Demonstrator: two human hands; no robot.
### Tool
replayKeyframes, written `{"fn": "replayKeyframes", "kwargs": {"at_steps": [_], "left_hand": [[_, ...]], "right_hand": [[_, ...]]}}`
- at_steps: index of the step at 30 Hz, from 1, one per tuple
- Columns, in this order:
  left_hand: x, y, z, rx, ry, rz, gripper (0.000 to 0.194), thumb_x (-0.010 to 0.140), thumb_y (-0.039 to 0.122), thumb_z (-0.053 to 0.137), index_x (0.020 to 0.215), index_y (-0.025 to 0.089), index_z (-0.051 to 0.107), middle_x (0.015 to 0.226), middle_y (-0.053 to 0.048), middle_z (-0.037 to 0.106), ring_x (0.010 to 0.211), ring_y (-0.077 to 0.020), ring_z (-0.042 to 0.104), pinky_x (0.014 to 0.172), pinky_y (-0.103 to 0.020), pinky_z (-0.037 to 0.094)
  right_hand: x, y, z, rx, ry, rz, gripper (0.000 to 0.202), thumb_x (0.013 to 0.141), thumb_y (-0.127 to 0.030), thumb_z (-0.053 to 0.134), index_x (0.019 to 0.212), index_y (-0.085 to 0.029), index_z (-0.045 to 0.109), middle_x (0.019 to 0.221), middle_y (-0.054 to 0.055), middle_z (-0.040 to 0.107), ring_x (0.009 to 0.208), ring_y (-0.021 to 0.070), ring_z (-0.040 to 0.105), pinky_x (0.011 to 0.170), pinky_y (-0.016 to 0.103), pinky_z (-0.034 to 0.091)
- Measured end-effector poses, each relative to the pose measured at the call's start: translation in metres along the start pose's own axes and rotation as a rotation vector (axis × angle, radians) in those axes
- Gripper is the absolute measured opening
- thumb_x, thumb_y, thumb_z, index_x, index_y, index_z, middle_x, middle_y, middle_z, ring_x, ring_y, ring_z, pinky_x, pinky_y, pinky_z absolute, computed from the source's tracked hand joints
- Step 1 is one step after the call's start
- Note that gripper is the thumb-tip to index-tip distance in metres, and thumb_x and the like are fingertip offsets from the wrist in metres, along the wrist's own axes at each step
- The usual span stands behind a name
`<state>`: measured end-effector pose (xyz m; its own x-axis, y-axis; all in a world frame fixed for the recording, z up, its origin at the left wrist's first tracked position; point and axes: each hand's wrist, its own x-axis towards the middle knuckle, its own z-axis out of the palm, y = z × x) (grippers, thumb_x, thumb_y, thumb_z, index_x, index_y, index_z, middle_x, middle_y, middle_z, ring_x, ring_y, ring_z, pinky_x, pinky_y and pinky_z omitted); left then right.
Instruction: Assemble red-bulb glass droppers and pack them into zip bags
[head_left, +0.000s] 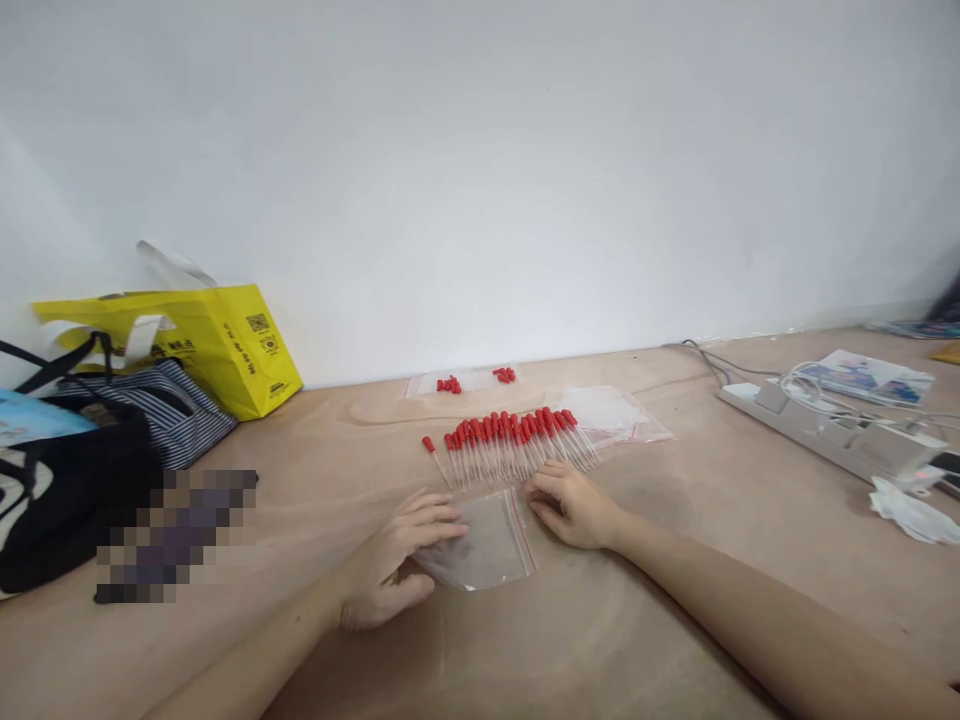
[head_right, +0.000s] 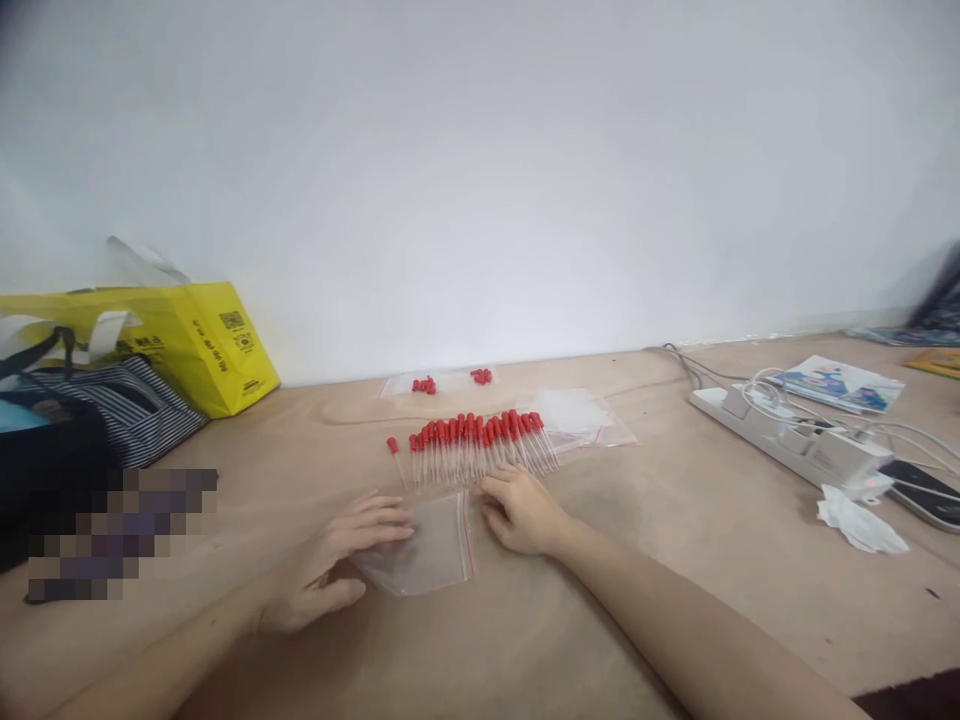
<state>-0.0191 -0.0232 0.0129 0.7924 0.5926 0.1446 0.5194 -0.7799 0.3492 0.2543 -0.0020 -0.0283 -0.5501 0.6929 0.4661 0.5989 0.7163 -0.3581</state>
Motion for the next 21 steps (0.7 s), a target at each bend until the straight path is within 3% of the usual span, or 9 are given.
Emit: {"fn": "replayKeyframes", "kwargs": {"at_steps": [3,7,12,17,21], "left_hand": [[0.01,0.013,0.0,0.08,-0.1,-0.052,0.048,0.078,0.043,0.048,0.123,0.025,0.044,0.132,-0.005,0.041,0.125,-0.0266,0.029,0.104,-0.051,0.015],[0.022,0.025,0.006,0.206,-0.134,-0.191,0.066,0.078,0.054,0.043,0.131,0.017,0.033,0.137,-0.014,0.03,0.127,-0.0303,0.023,0.102,-0.053,0.016],[0.024,0.033,0.005,0.145,-0.218,-0.264,0.067,0.077,0.055,0.045,0.131,0.019,0.032,0.138,-0.012,0.026,0.126,-0.0284,0.026,0.1,-0.047,0.027],[0.024,0.034,0.007,0.092,-0.162,-0.292,0.065,0.076,0.054,0.047,0.13,0.02,0.035,0.137,-0.011,0.03,0.125,-0.0284,0.029,0.099,-0.046,0.029],[0.022,0.028,0.006,0.057,-0.146,-0.327,0.074,0.073,0.056,0.049,0.134,0.019,0.026,0.138,-0.012,0.029,0.125,-0.0285,0.027,0.1,-0.045,0.028]], "right_hand": [[0.0,-0.001,-0.002,0.04,-0.021,-0.019,0.014,0.067,-0.007,0.052,0.075,-0.018,0.058,0.068,0.001,0.056,0.07,0.0145,0.048,0.07,0.029,0.036],[-0.001,-0.003,-0.007,0.124,-0.071,-0.121,0.013,0.073,-0.018,0.053,0.082,-0.019,0.063,0.076,0.003,0.058,0.073,0.0147,0.05,0.072,0.031,0.036],[-0.001,-0.01,-0.008,0.234,-0.157,-0.236,0.026,0.079,-0.033,0.05,0.094,-0.017,0.063,0.091,0.007,0.06,0.083,0.0174,0.052,0.078,0.034,0.038],[0.001,-0.019,-0.007,0.281,-0.234,-0.313,0.041,0.075,-0.041,0.054,0.108,-0.016,0.057,0.104,0.01,0.058,0.098,0.0199,0.05,0.087,0.035,0.036],[0.001,-0.022,-0.01,0.216,-0.244,-0.287,0.05,0.073,-0.044,0.057,0.117,-0.022,0.051,0.108,0.008,0.056,0.101,0.0204,0.048,0.087,0.036,0.034]]}}
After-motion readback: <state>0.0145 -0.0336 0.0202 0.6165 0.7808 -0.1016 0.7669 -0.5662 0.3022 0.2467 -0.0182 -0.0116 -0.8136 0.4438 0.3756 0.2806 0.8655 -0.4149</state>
